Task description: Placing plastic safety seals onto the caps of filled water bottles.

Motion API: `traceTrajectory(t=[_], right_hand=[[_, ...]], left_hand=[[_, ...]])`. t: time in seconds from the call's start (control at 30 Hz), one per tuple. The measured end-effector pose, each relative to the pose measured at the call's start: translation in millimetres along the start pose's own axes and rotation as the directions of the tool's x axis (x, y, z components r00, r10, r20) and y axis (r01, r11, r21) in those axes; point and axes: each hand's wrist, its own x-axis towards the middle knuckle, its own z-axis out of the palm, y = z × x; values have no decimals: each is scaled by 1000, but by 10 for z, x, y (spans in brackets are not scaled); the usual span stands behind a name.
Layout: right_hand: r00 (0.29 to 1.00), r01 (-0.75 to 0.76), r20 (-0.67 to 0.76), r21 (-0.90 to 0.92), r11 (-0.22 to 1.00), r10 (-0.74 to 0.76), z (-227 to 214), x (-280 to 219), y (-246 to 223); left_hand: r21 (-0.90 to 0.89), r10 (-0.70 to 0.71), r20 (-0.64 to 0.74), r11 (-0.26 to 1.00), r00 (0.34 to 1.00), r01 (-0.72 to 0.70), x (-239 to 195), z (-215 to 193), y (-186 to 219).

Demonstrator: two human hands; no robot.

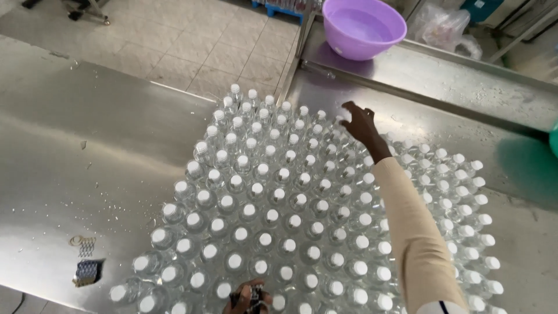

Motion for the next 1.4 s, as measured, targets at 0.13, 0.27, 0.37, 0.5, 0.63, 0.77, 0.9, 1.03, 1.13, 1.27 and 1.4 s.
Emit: traceTrajectory(t=[0.13, 0.27, 0.37, 0.5, 0.63, 0.77, 0.9, 1.03, 1.13, 1.27, 1.4], right_hand=[[988, 142, -44, -120, 983, -148, -453, -745, -59], [971, 199, 141, -29, 980, -193, -1568, -2169, -1611], [954, 196, 229, 2, 981, -191, -1649, -3292, -2167], [864, 423, 322, -47, 905, -387, -944, -4697, -2715], [855, 483, 319, -202, 852, -409, -304, -5392, -3211], [900, 436, 175, -301, 848, -400, 110, -5609, -3412], [901, 432, 125, -363, 826, -416, 112, -5627, -3458], [898, 430, 88, -391, 814, -432, 180, -5639, -3427], [884, 457, 69, -342, 821, -463, 176, -5594, -3440], [853, 506, 43, -302, 807, -519, 341, -5626, -3531], [836, 500, -43, -348, 793, -546, 229, -5697, -3613]], left_hand=[[-26, -91, -127, 996, 988, 88, -900, 965, 530], [207, 64, -58, 977, 996, -51, -1459, 1340, 584], [301, 82, 17, 950, 997, -83, -1584, 1349, 654], [357, 98, 146, 923, 984, -145, -1654, 1307, 709], [333, 80, 235, 930, 969, -157, -1655, 1227, 656], [401, 75, 325, 892, 943, -210, -1701, 1190, 587], [435, 90, 321, 870, 943, -231, -1853, 1208, 553], [439, 145, 314, 854, 938, -279, -1984, 1130, 535], [426, 241, 288, 834, 927, -350, -2120, 1034, 520], [320, 392, 253, 829, 884, -459, -2342, 825, 385], [250, 527, 201, 788, 826, -563, -2639, 806, 11]])
